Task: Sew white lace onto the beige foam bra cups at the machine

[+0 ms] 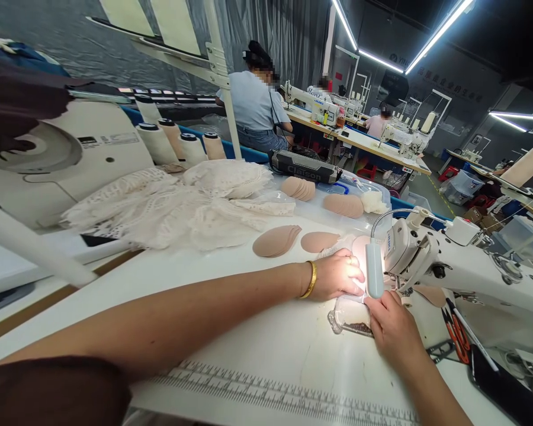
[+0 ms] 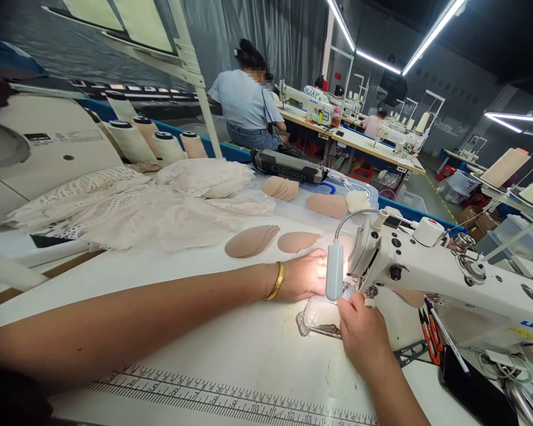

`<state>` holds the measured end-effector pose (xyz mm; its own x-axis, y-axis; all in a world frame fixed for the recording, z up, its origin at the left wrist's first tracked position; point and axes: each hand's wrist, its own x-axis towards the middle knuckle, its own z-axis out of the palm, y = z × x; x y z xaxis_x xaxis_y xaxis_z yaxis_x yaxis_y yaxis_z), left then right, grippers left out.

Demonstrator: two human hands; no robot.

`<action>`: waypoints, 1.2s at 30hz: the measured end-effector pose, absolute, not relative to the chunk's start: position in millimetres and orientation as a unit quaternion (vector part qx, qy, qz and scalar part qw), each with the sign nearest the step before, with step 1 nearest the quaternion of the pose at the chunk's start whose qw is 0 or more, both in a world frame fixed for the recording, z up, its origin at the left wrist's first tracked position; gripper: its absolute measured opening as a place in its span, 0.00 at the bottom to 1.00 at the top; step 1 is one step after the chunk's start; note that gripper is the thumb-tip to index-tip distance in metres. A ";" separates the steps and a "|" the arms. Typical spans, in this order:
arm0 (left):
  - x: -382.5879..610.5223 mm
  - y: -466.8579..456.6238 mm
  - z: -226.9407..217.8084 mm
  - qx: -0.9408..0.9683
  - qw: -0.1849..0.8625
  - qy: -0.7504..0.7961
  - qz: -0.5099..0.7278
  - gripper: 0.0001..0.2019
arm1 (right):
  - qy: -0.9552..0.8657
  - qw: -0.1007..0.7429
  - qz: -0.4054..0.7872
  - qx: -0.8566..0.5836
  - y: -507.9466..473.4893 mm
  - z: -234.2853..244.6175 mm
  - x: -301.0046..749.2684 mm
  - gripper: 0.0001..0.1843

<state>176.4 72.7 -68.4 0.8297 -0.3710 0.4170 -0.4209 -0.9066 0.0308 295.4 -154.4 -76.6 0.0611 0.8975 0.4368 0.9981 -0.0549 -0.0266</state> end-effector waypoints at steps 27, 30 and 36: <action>48.9 -32.7 -48.4 0.798 0.578 0.008 0.171 0.14 | -0.298 0.679 0.336 -0.580 -136.0 -59.8 215.9 0.31; 36.9 -64.0 -54.5 0.521 0.844 0.118 0.044 0.26 | -0.269 0.718 0.287 -0.574 -145.3 -71.3 187.7 0.31; 50.3 -53.5 -49.0 0.311 0.886 0.205 0.277 0.22 | -0.278 0.683 0.219 -0.639 -176.7 -96.4 144.1 0.26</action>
<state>50.3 -53.5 -49.0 0.7632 0.6175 -0.1904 -0.3628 0.6533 0.6645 144.1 -176.7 -96.4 0.7494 0.6545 0.1003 0.0564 0.0877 -0.9945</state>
